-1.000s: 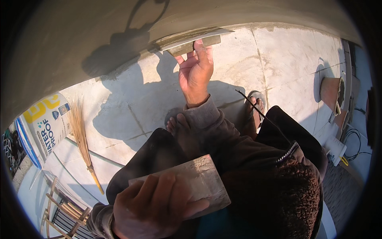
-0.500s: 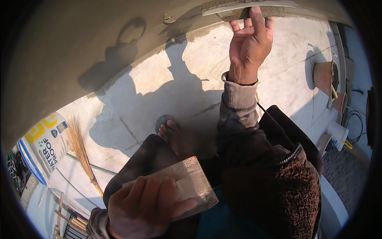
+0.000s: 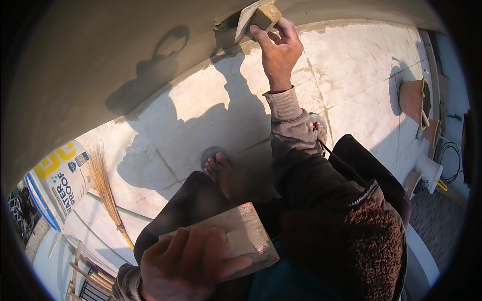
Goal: The person applies plaster to a wall using a trowel and a hawk, smoothing the surface with repeated strokes. They periodically scoop more plaster from a bucket and continue spreading it along the wall.
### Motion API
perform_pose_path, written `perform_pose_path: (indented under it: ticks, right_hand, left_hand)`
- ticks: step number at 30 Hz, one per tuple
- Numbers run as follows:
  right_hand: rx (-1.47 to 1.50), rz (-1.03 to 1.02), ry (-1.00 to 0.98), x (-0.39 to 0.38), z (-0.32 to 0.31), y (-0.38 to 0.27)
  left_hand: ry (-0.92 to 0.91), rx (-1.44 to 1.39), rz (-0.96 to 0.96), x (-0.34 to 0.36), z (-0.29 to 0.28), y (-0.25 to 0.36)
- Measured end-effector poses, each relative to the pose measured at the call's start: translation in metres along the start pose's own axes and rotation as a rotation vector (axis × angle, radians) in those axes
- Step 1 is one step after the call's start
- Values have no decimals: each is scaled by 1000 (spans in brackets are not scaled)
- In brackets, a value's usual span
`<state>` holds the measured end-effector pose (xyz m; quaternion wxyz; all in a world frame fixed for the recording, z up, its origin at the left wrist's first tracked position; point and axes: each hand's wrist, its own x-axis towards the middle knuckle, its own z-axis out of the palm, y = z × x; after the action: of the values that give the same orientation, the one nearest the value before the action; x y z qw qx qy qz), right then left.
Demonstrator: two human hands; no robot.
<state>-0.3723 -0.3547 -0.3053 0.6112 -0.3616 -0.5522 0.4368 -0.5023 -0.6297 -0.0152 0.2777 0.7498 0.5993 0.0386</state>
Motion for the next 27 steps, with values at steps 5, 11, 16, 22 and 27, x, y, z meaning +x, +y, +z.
perform_pose_path:
  ticks: [5, 11, 16, 22, 27]
  right_hand:
    - [-116, -18, -93, -59, 63, -16]
    - [-101, -59, -156, -111, 122, -15]
    - [-87, -62, -233, -148, 167, -20]
    - [41, 60, -292, -195, 228, -41]
    - [97, 126, -347, -206, 210, -59]
  left_hand:
    - [-13, -24, -40, -2, -3, 0]
    - [63, -65, -66, -13, 0, -6]
    - [92, -88, -98, -22, 1, -9]
    - [108, -24, -108, -21, -1, -6]
    - [68, -56, -82, -9, -2, -7]
